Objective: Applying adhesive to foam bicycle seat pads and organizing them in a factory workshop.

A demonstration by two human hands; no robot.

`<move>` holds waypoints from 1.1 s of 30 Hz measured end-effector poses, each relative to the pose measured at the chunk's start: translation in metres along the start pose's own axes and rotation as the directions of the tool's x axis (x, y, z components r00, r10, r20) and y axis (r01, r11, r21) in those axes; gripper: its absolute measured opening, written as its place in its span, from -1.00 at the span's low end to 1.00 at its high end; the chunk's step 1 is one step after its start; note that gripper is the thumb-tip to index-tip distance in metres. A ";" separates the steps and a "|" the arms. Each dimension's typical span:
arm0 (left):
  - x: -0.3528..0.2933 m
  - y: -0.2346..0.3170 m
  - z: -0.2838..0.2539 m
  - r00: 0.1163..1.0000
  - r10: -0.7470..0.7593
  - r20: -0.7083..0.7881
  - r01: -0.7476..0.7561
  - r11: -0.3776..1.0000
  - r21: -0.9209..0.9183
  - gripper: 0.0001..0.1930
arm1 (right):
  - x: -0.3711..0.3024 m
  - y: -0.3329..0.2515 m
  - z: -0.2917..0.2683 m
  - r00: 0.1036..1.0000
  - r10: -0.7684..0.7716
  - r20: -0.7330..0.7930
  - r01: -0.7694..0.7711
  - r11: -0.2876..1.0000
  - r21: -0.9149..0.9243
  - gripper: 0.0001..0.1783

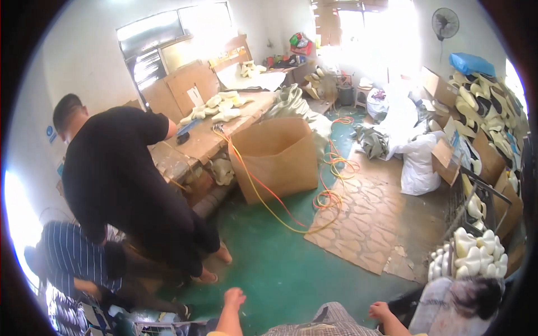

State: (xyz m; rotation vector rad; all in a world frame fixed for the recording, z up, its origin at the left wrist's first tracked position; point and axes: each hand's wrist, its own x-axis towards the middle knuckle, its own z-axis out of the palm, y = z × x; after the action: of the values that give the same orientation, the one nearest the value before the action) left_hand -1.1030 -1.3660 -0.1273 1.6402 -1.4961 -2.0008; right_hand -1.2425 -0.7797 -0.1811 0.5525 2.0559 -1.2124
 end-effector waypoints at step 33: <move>0.863 0.732 0.252 0.995 0.095 0.026 -0.093 0.993 -0.073 -0.49 | 0.430 -0.825 0.612 0.710 -0.181 0.681 0.462 0.849 -0.256 0.04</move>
State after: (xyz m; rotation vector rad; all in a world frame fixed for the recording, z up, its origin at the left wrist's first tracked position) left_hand -1.9671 -2.1373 -0.1672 1.4910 -1.4643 -2.0121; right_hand -1.8651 -1.7026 -0.2141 -0.4224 1.7461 -0.9213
